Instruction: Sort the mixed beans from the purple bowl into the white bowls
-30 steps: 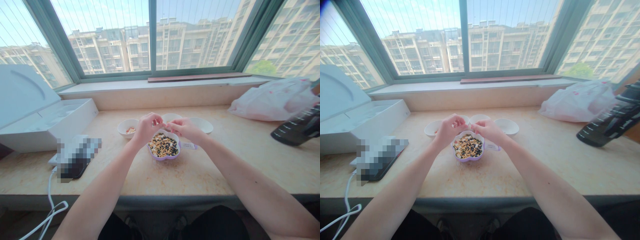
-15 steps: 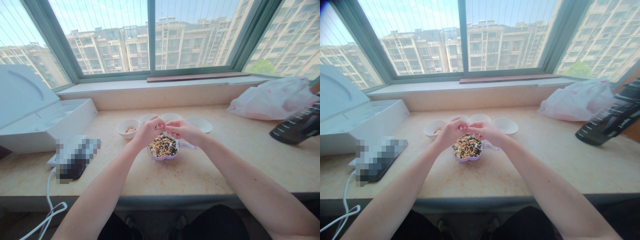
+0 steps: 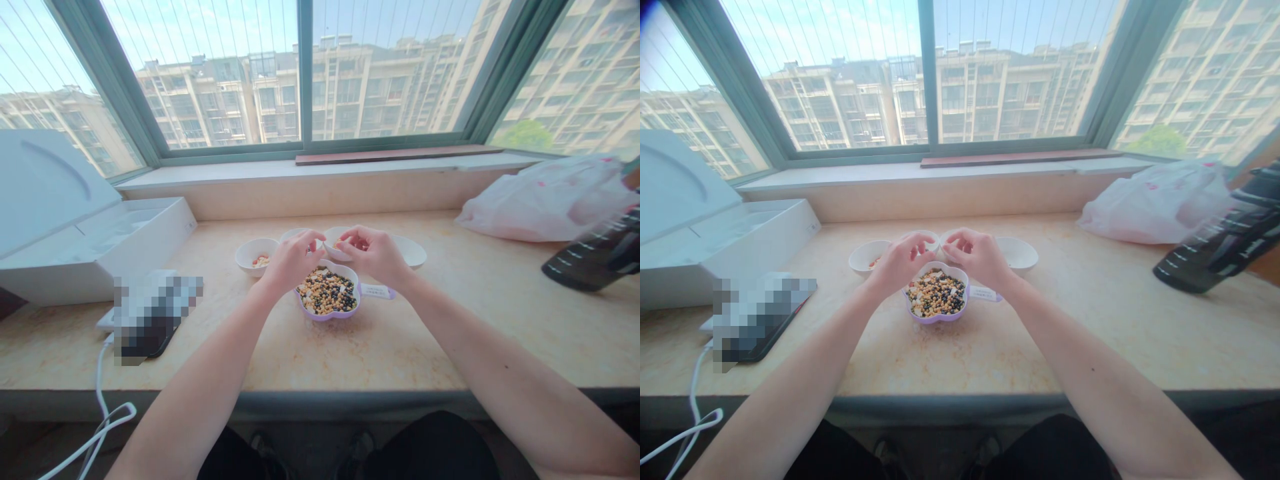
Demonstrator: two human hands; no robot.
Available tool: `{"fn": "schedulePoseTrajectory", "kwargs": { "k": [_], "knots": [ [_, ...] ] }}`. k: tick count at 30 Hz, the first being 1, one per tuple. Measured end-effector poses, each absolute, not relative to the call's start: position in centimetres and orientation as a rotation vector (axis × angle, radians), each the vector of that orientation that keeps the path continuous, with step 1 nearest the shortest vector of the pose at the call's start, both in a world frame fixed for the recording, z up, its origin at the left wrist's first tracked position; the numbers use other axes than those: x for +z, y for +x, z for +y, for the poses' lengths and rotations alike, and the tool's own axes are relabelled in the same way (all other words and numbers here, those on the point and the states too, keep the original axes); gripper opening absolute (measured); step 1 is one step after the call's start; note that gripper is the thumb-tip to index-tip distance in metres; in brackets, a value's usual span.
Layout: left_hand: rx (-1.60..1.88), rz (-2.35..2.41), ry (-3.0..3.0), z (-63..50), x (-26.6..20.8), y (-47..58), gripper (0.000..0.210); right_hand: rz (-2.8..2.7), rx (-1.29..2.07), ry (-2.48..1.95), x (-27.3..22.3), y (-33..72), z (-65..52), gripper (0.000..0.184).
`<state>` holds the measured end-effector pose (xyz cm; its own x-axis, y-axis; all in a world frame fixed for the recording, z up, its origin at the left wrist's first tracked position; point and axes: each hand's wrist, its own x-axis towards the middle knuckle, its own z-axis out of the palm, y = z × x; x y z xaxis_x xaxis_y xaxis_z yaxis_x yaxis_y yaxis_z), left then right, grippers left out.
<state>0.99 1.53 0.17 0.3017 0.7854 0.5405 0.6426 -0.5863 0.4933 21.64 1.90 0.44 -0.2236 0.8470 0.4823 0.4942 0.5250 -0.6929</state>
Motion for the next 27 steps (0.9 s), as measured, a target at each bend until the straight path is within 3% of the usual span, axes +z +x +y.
{"fn": "schedulePoseTrajectory", "kwargs": {
  "k": [11,27],
  "knots": [
    [0.852,1.450,2.423,1.4,0.0,0.8,0.010,-1.937,0.145,-1.266,-0.2,22.8,3.5,0.026],
    [0.527,1.213,2.690,1.6,-1.2,1.5,0.020,-2.063,0.071,-1.455,-1.6,23.9,5.2,0.030]
  ]
}}
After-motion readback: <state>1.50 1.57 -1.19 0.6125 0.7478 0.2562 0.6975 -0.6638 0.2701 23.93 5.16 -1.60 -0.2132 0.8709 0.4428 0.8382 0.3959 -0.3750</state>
